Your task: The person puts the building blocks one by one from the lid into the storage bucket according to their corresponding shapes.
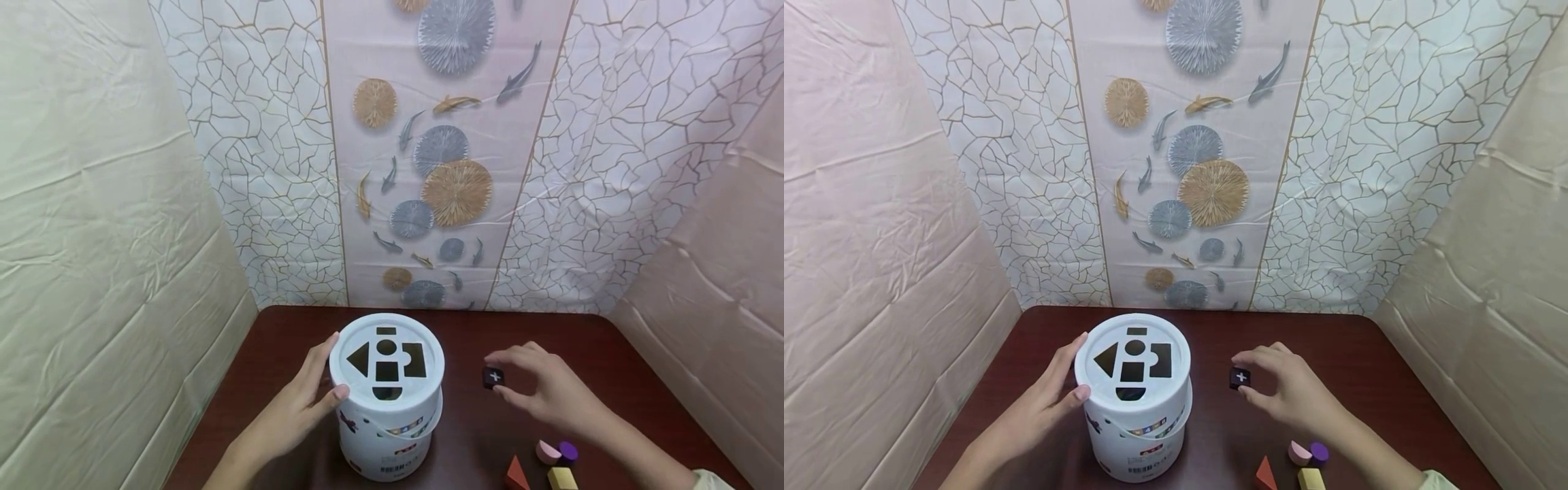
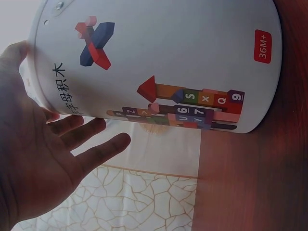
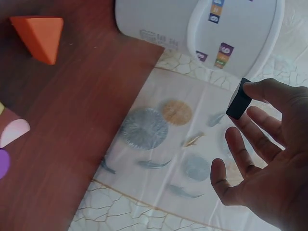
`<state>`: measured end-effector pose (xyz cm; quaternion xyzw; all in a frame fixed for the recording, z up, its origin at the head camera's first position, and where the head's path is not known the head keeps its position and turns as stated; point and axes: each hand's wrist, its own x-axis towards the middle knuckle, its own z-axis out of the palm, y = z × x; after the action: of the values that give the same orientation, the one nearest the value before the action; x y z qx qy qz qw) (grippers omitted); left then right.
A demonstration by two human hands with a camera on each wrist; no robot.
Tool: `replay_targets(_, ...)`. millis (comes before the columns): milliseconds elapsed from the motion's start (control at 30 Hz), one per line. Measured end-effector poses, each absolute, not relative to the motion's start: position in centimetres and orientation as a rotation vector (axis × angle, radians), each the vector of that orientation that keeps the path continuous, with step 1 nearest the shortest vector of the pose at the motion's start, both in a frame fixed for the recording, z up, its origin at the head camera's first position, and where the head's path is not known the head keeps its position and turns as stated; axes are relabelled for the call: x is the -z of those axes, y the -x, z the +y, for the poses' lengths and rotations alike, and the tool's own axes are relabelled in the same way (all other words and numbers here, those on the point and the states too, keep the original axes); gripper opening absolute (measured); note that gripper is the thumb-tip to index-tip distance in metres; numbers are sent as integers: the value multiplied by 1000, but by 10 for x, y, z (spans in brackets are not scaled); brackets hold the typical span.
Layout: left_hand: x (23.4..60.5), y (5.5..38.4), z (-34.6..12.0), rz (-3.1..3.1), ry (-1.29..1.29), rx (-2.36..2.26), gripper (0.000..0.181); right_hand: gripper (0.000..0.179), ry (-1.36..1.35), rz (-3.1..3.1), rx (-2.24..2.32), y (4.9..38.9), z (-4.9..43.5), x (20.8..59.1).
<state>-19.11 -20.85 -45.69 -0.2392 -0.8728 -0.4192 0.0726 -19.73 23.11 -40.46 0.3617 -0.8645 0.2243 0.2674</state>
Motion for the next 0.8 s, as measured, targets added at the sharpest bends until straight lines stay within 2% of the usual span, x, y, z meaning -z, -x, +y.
replay_targets(800,453,189,-210,-2655,706,1204,86,47,-1147,-2298,-701,201,177,369)
